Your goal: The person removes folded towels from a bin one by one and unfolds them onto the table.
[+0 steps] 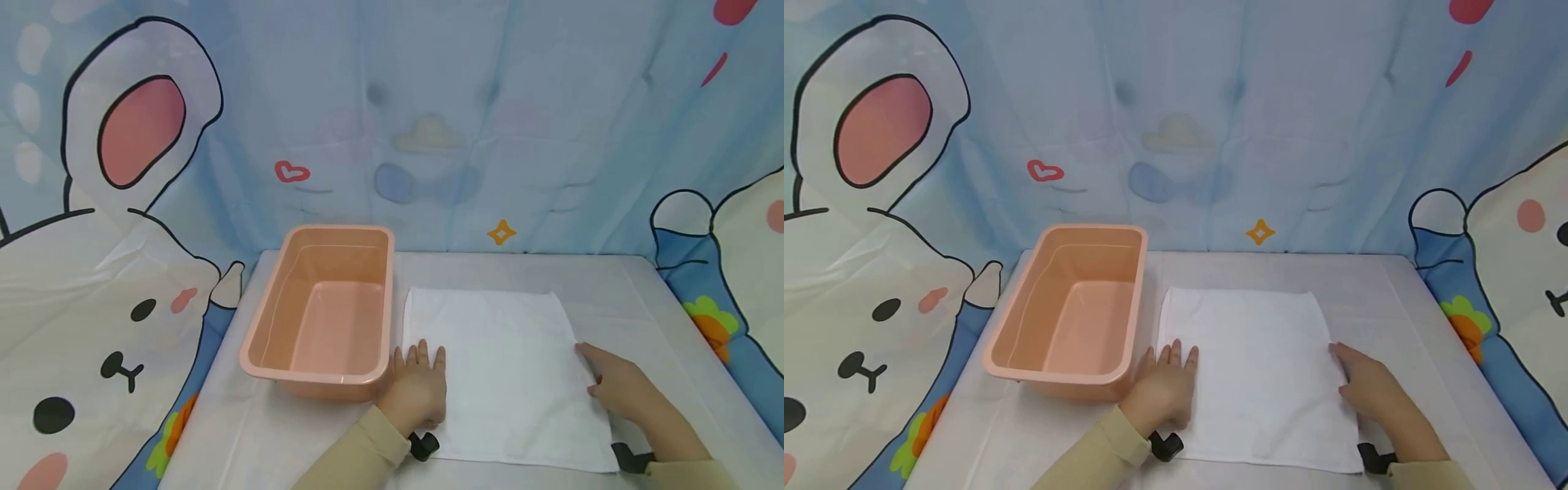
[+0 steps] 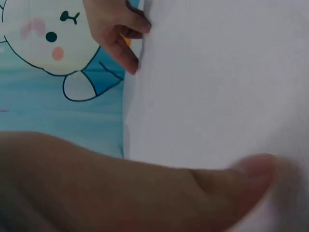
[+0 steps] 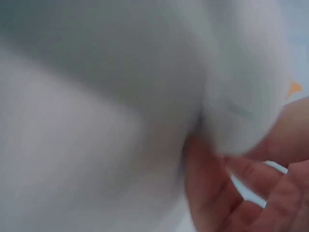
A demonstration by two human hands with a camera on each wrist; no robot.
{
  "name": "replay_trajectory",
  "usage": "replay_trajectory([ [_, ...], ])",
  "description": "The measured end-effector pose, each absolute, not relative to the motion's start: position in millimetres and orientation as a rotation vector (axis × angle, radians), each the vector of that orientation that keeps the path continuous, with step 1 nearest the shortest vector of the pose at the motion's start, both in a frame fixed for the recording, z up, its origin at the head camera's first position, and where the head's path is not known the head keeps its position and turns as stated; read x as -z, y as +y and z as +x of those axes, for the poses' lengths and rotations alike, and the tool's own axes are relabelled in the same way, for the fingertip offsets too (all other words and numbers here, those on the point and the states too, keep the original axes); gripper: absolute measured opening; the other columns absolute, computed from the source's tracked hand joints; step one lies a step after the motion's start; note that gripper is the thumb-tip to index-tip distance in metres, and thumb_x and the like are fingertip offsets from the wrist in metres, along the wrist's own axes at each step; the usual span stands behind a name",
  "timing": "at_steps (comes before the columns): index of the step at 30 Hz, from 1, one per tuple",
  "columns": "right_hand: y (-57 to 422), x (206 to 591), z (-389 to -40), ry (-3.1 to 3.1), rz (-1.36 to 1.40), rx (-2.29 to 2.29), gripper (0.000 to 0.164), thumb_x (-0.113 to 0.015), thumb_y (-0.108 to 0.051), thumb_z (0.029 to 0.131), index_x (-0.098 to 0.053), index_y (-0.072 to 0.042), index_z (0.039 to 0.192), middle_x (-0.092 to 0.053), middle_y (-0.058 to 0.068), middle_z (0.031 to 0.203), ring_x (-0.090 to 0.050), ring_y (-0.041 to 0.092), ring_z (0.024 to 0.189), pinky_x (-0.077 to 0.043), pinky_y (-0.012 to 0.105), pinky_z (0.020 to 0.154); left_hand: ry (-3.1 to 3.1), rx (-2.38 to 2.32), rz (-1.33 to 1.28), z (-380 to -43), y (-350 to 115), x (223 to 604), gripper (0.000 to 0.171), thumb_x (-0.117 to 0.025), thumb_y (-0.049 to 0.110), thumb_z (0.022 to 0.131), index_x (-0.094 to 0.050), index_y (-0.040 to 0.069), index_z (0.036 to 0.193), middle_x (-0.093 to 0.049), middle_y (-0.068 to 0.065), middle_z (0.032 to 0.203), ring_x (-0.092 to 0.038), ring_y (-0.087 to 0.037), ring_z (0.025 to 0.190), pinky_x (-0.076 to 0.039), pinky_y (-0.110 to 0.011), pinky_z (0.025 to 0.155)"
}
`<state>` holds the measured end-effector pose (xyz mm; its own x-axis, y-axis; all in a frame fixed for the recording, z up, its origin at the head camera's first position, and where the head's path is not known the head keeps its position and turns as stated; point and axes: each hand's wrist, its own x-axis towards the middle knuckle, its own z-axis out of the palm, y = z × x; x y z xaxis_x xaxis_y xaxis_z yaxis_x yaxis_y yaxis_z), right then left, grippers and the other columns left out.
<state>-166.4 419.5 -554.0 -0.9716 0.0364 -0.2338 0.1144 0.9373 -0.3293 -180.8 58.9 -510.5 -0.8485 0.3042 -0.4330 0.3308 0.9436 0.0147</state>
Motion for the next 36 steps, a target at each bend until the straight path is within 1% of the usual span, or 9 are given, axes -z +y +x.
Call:
replay_trajectory([
  [3,409,551,-165,2.943,0.078,0.451,0.079,-0.074,0.003,0.085,-0.04,0.015,0.155,-0.037,0.046,0.156,-0.038,0.069,0.14,-0.037,0.077,0.112,2.687,0.008,0.539,-181,69,508,0.103,-0.08,0.051,0.091,-0.022,0.031,0.173,-0.018,-0.007,0.182,-0.022,-0.027,0.169,-0.019,-0.056,0.135],
  [7,389,541,-168,3.012,0.06,0.413,0.073,-0.072,-0.006,0.092,-0.04,0.014,0.155,-0.034,0.048,0.157,-0.036,0.072,0.136,-0.037,0.081,0.109,2.74,-0.035,0.612,-186,84,508,0.097,-0.069,0.063,0.097,-0.021,0.029,0.174,-0.013,-0.006,0.183,-0.017,-0.027,0.17,-0.021,-0.054,0.135],
  [9,375,537,-172,3.036,0.005,0.402,0.073,-0.072,-0.014,0.097,-0.04,0.013,0.157,-0.033,0.046,0.16,-0.036,0.073,0.137,-0.037,0.082,0.108,2.762,-0.048,0.636,-189,90,510,0.092,-0.063,0.063,0.101,-0.02,0.028,0.174,-0.012,-0.006,0.183,-0.016,-0.027,0.17,-0.022,-0.052,0.135],
  [13,346,534,-179,3.064,-0.205,0.343,0.071,-0.068,-0.026,0.104,-0.04,0.01,0.159,-0.033,0.04,0.166,-0.034,0.067,0.147,-0.032,0.079,0.116,2.79,-0.098,0.683,-195,100,515,0.082,-0.051,0.058,0.109,-0.016,0.024,0.175,-0.01,-0.006,0.184,-0.013,-0.028,0.17,-0.024,-0.051,0.135],
  [19,316,540,-186,3.034,-0.467,0.326,0.066,-0.066,-0.027,0.106,-0.043,0.004,0.161,-0.036,0.029,0.171,-0.025,0.063,0.156,-0.025,0.079,0.121,2.799,-0.143,0.764,-205,114,533,0.074,-0.046,0.051,0.112,-0.018,0.021,0.174,-0.013,-0.007,0.183,-0.014,-0.03,0.17,-0.025,-0.053,0.134],
  [22,307,545,-188,3.0,-0.504,0.353,0.065,-0.064,-0.025,0.107,-0.043,0.002,0.162,-0.034,0.025,0.173,-0.021,0.061,0.159,-0.022,0.079,0.123,2.8,-0.131,0.794,-208,120,542,0.072,-0.044,0.05,0.112,-0.021,0.02,0.174,-0.015,-0.007,0.183,-0.015,-0.03,0.17,-0.025,-0.053,0.134],
  [28,298,552,-193,2.931,-0.541,0.391,0.062,-0.058,-0.023,0.109,-0.042,0.005,0.161,-0.031,0.026,0.174,-0.019,0.062,0.159,-0.022,0.08,0.122,2.775,-0.131,0.806,-214,123,554,0.07,-0.038,0.05,0.113,-0.025,0.017,0.173,-0.015,-0.007,0.182,-0.014,-0.029,0.17,-0.022,-0.054,0.135],
  [32,295,553,-196,2.883,-0.499,0.405,0.063,-0.057,-0.025,0.11,-0.04,0.005,0.162,-0.027,0.027,0.174,-0.017,0.063,0.159,-0.021,0.083,0.12,2.755,-0.139,0.772,-216,122,558,0.069,-0.038,0.051,0.113,-0.024,0.02,0.173,-0.012,-0.005,0.183,-0.011,-0.028,0.171,-0.019,-0.055,0.135],
  [36,298,550,-199,2.845,-0.426,0.389,0.068,-0.056,-0.033,0.11,-0.036,0.0,0.166,-0.022,0.026,0.177,-0.014,0.063,0.16,-0.016,0.088,0.117,2.772,-0.069,0.763,-221,125,560,0.07,-0.038,0.054,0.112,-0.021,0.026,0.174,-0.01,-0.001,0.184,-0.01,-0.027,0.171,-0.018,-0.055,0.135],
])
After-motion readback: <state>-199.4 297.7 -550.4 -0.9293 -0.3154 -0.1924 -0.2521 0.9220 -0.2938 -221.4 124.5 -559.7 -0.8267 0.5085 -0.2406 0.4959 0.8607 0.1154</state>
